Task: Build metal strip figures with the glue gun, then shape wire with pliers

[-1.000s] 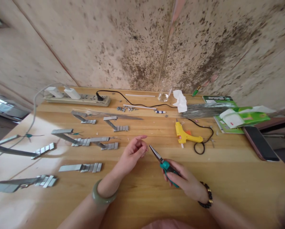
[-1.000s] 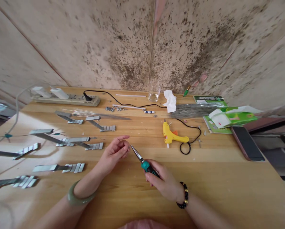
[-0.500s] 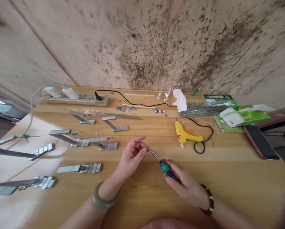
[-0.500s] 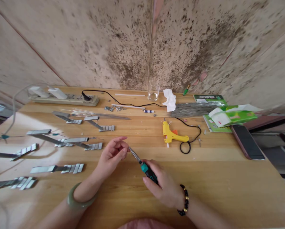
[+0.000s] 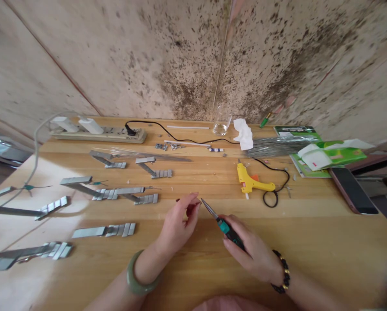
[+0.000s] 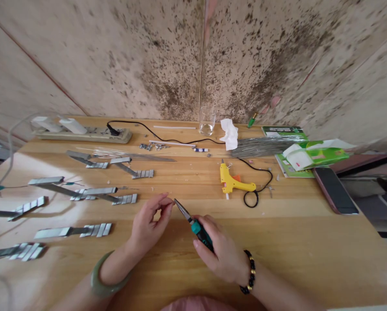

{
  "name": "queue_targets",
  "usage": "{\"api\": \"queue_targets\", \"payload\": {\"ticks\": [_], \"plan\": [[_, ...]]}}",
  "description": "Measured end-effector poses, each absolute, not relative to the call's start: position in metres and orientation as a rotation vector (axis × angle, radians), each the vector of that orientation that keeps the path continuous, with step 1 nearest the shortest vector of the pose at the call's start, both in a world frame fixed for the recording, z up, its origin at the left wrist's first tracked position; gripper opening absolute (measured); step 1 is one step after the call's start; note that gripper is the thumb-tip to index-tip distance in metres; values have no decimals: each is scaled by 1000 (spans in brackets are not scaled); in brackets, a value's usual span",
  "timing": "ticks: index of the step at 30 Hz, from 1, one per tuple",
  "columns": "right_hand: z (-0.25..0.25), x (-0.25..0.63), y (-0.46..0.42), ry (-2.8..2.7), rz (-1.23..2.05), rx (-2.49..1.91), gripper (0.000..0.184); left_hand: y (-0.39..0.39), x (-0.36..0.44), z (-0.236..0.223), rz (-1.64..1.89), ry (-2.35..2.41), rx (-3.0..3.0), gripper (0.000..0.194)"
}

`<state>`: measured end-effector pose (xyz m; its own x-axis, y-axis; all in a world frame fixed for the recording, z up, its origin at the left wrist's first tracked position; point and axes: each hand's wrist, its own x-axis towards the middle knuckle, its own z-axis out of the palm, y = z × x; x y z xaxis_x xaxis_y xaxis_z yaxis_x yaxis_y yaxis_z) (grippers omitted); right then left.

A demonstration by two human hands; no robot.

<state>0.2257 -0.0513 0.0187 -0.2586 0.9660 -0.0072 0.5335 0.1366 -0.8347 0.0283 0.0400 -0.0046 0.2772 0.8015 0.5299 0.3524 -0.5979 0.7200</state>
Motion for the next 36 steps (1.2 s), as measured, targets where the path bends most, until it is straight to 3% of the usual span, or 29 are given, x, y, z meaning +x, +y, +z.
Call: {"api": "queue_targets", "payload": {"ticks": [36], "plan": [[10,230,-56,-1988,868,-1550,44,37,31,-2,1249,1046,2119,34]]}}
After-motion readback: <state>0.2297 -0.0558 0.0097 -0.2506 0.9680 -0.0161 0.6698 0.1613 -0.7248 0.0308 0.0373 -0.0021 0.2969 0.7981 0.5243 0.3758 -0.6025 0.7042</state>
